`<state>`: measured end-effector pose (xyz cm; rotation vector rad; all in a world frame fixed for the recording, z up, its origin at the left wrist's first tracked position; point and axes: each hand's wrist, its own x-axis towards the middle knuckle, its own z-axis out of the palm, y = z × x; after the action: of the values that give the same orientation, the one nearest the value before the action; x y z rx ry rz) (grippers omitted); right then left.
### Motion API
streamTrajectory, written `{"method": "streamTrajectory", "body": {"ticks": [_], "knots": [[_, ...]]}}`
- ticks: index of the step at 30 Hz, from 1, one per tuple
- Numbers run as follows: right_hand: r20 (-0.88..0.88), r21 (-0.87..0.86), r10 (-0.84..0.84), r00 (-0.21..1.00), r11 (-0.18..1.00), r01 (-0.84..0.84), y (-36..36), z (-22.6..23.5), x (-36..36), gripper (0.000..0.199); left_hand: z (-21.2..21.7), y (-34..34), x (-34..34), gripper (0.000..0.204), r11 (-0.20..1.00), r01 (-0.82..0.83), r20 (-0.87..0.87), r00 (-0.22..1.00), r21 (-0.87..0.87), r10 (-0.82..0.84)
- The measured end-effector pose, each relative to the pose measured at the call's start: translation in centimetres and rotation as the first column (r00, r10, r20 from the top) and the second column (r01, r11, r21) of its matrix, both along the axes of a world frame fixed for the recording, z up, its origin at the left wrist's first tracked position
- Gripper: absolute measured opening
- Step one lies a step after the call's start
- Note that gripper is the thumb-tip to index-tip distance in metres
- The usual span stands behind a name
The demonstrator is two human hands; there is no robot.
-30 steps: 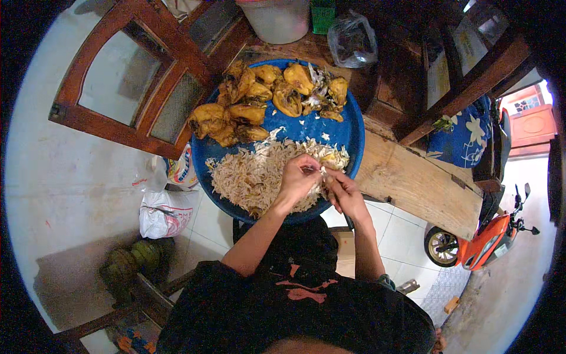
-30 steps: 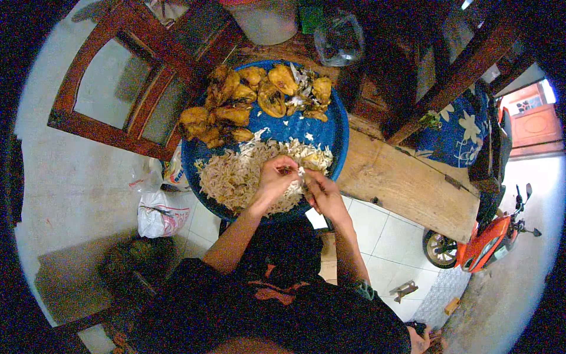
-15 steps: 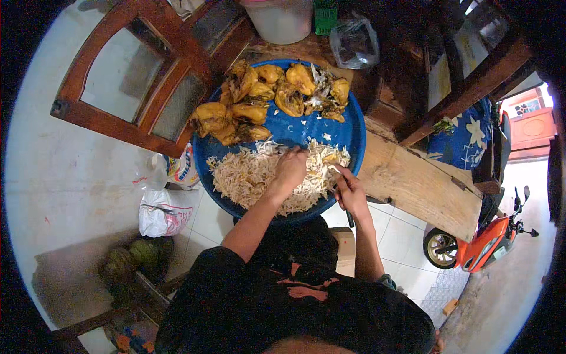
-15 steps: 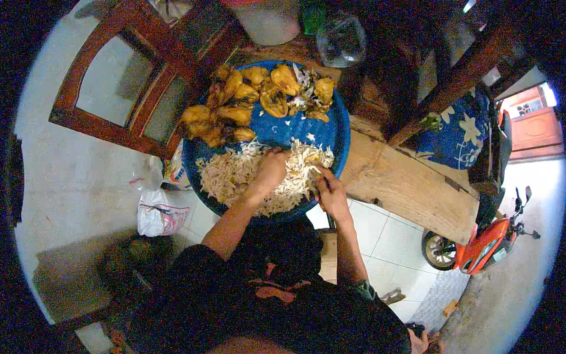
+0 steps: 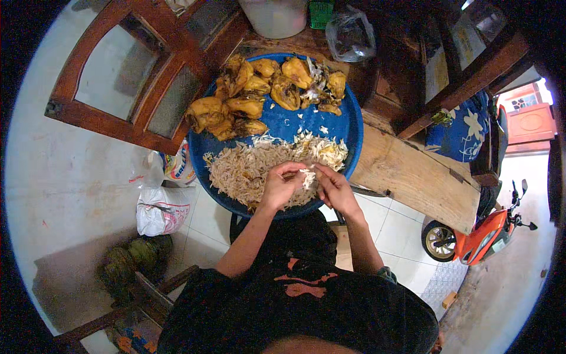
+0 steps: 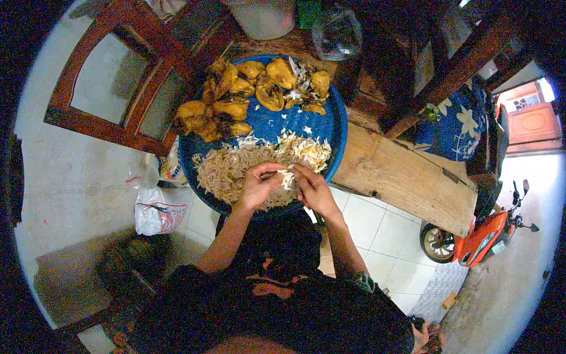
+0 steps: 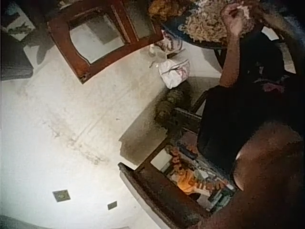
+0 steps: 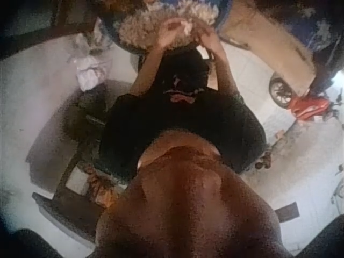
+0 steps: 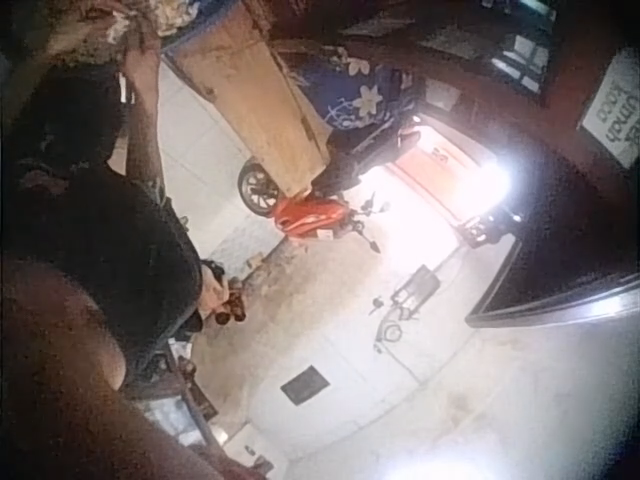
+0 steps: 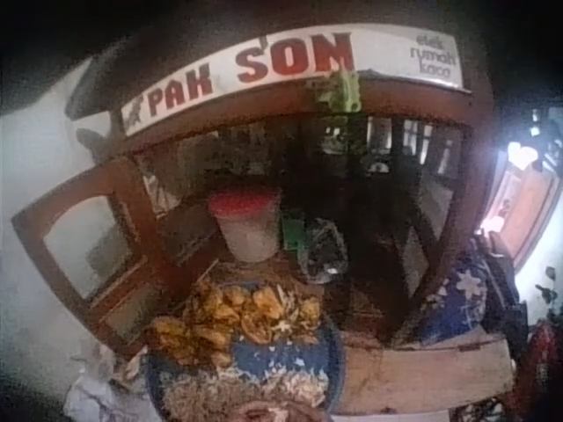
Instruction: Shredding cooked chicken by hand into a tray for food preparation.
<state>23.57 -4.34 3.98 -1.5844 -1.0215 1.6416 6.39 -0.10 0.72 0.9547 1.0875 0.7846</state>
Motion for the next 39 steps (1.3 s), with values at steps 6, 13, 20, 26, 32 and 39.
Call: {"method": "streamTrajectory", "body": {"ticks": [6,13,20,26,32,39], "knots": [[0.238,0.52,-0.062,0.969,0.851,-0.073,-1.0,-5.2,0.0,0.036,-2.0,-0.7,0.7,0.015,0.991,-0.044,-0.032,0.998,0.128,0.049],[0.05,0.08,0.022,0.998,0.996,-0.026,-0.8,0.3,-1.8,0.031,-1.5,-1.2,0.5,0.012,0.992,-0.106,0.023,0.994,0.073,0.105],[0.15,0.167,0.008,0.989,0.985,-0.033,-1.1,-0.6,-2.0,0.03,-3.3,-1.0,0.8,0.012,0.982,-0.159,-0.025,0.986,0.099,0.163],[0.25,0.263,0.037,0.968,0.959,-0.104,-1.1,-3.1,-1.6,0.031,-3.9,-1.3,1.0,0.012,0.973,-0.082,-0.171,0.978,0.217,0.12],[0.348,0.411,-0.202,0.915,0.91,0.044,-0.7,-4.1,0.1,0.032,-1.2,-1.1,0.1,0.01,0.961,-0.079,-0.16,0.979,0.264,0.124],[0.412,0.257,-0.097,0.906,0.966,-0.014,-0.8,-1.5,0.4,0.044,0.7,3.8,-5.4,0.013,0.91,0.108,-0.653,0.73,0.401,0.201]]}}
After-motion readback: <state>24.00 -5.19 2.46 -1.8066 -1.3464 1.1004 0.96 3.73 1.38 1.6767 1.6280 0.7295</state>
